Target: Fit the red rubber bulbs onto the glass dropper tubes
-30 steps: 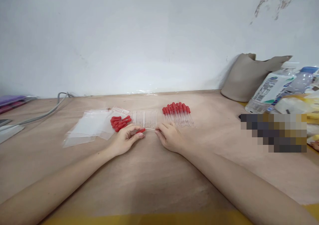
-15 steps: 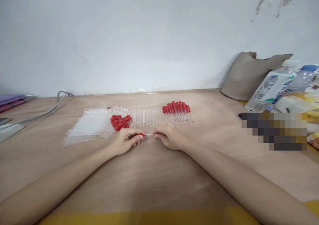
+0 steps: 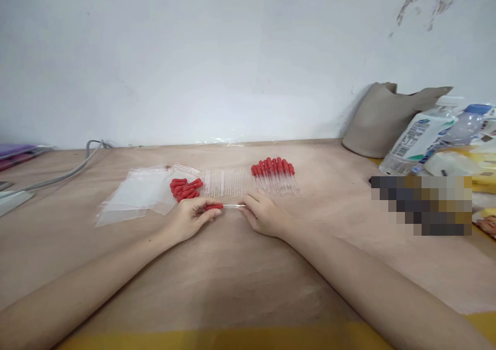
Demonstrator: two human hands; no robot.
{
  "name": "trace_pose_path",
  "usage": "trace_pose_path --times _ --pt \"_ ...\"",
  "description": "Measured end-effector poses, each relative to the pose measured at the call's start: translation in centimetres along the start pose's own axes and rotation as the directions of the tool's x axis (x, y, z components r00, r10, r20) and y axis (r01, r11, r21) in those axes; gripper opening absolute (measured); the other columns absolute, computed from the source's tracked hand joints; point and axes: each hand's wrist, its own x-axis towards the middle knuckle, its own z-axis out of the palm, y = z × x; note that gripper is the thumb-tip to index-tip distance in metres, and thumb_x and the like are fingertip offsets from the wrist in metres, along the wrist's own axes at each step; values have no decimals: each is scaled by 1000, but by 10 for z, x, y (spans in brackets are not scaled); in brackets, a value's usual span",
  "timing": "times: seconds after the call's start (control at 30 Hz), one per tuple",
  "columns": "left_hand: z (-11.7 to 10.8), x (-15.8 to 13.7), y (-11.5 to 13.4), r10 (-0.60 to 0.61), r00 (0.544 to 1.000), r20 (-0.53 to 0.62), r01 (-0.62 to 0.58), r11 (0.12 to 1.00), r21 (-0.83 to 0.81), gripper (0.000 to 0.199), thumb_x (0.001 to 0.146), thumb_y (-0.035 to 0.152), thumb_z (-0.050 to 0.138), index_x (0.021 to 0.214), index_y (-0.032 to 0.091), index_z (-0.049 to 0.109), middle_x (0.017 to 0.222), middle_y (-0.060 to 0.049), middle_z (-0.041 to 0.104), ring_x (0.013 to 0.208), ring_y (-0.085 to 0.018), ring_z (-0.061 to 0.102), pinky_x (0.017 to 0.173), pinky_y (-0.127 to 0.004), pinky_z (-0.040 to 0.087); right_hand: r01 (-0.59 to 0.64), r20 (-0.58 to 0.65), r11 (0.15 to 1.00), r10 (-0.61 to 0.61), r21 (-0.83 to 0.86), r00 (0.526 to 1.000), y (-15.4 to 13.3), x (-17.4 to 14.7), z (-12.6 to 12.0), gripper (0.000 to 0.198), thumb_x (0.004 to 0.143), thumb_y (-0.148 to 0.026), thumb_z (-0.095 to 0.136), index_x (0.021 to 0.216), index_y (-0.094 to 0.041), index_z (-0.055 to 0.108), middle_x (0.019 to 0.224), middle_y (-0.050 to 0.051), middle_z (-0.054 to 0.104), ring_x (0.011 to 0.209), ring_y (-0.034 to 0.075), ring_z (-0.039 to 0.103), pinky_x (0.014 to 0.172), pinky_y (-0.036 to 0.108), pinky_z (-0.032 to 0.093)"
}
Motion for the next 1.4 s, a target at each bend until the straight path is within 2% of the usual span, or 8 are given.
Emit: trace_pose_path --times 0.13,0.3,0.67,1.03,1.17,1.3,1.33,1.4 --pt "2 0 -3 -42 997 64 46 997 -58 18 78 28 58 86 14 65 69 -2 66 55 -11 60 55 -21 49 4 5 999 -4 53 1000 2 0 -1 14 87 -19 42 83 -15 55 75 5 56 70 15 47 64 26 39" --pt "4 0 -8 9 993 116 2 996 -90 19 77 29 58 87 15 66 69 -2 67 54 -10 59 54 -20 48 27 -15 1000 -27 15 1000 -4 3 -2 13 84 -18 44 79 -15 56 69 4 57 65 14 46 59 26 37" --pt "3 -1 -11 77 993 85 -78 997 5 17 77 26 58 88 16 66 80 -3 69 66 -13 62 58 -22 49 -103 89 992 96 76 991 -17 8 5 22 89 -24 37 79 -15 55 72 5 59 66 13 51 62 23 38" --pt "2 -1 -9 132 988 73 -137 989 62 16 78 25 58 90 17 66 83 -3 69 70 -13 63 64 -23 49 -191 238 980 174 49 956 -20 13 3 25 90 -23 35 79 -15 56 71 3 59 63 12 49 58 22 34" --pt "-1 1 -4 108 990 93 -116 990 82 17 78 25 57 90 17 66 84 -3 69 73 -14 62 66 -24 48 -173 272 985 173 -23 947 -24 16 -2 23 90 -25 35 80 -15 55 76 4 59 69 13 50 62 23 35" --pt "1 3 -8 48 992 118 -53 998 43 23 79 28 56 98 17 63 84 -3 67 67 -12 60 62 -23 48 -118 320 975 175 -189 931 -24 24 -22 20 86 -22 43 72 -15 56 76 6 58 73 16 50 66 27 35" --pt "2 3 -9 32 993 118 -35 999 26 27 79 29 56 103 17 61 84 -3 66 66 -12 59 61 -23 48 -151 314 967 212 -207 926 -20 27 -29 19 84 -21 45 71 -14 56 76 7 58 73 16 50 66 27 35" --pt "3 4 -11 15 993 114 -16 1000 8 31 80 29 55 107 15 58 82 -4 64 66 -12 58 59 -22 48 -335 259 924 374 -182 891 -6 33 -46 16 81 -19 47 68 -15 56 75 5 59 66 13 50 59 24 35"
